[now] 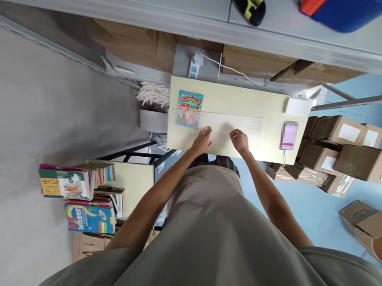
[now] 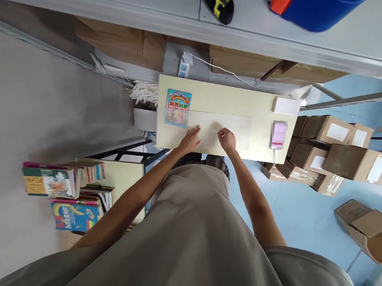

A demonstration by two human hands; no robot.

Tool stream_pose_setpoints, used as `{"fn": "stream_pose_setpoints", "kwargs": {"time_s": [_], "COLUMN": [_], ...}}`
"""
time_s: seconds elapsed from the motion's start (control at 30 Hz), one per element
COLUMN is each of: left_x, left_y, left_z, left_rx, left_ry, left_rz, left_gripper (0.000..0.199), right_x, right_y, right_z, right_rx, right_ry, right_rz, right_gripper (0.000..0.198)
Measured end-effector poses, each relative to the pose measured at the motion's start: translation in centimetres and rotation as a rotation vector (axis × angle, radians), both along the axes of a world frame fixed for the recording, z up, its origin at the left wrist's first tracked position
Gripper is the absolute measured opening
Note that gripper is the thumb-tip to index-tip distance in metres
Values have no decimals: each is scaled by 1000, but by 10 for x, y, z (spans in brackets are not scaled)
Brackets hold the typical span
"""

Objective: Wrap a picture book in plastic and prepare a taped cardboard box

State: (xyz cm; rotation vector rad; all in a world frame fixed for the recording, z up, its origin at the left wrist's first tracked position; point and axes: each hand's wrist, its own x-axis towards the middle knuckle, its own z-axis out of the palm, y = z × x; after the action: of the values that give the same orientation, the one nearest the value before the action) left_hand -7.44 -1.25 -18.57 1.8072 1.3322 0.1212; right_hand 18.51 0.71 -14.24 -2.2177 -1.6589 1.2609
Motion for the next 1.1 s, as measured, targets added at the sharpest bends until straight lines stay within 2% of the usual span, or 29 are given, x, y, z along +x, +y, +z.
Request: {"fn": "stream_pose_setpoints", "kwargs": {"time_s": [0.07,0.17,0.27,0.33,0.5,0.63,0.7,0.83,0.9,1.0,1.1], "left_x": [-19,-56,-94,-111,-121,-113,-113,-120,-124,-123,-113], "left_y": [6,21,48,72,128,156,165,180,186,195,200], "left_z": [1,3,5,7,4,-7,-14,-28,-30,-22,4], "left_rx": [-8,35,99,119,76,28,5,-75,-110,19,247], "left_ry": [-44,-54,11,87,264,321,291,107,20,-21,-45], "left_rz": [53,187,325,393,493,553,622,723,733,764,741], "left_gripper": [80,79,73,69,66,68,66,34,29,23,18], "right_x": [-44,-109,-153,-167,-166,-161,-161,-162,-163,-162,-160], "right_y": [11,25,31,31,27,26,25,22,20,19,19], "right_z": [-6,-16,-27,-33,-46,-49,-49,-47,-45,-45,-45], "right_rx": [-56,-177,-287,-351,-415,-449,-453,-405,-387,-393,-396], "right_ry": [188,375,408,387,342,368,385,415,408,397,417], "right_rz": [-56,-133,-191,-237,-327,-348,-352,-344,-333,-322,-310], "right_gripper": [16,29,46,53,60,60,61,63,64,61,61]}}
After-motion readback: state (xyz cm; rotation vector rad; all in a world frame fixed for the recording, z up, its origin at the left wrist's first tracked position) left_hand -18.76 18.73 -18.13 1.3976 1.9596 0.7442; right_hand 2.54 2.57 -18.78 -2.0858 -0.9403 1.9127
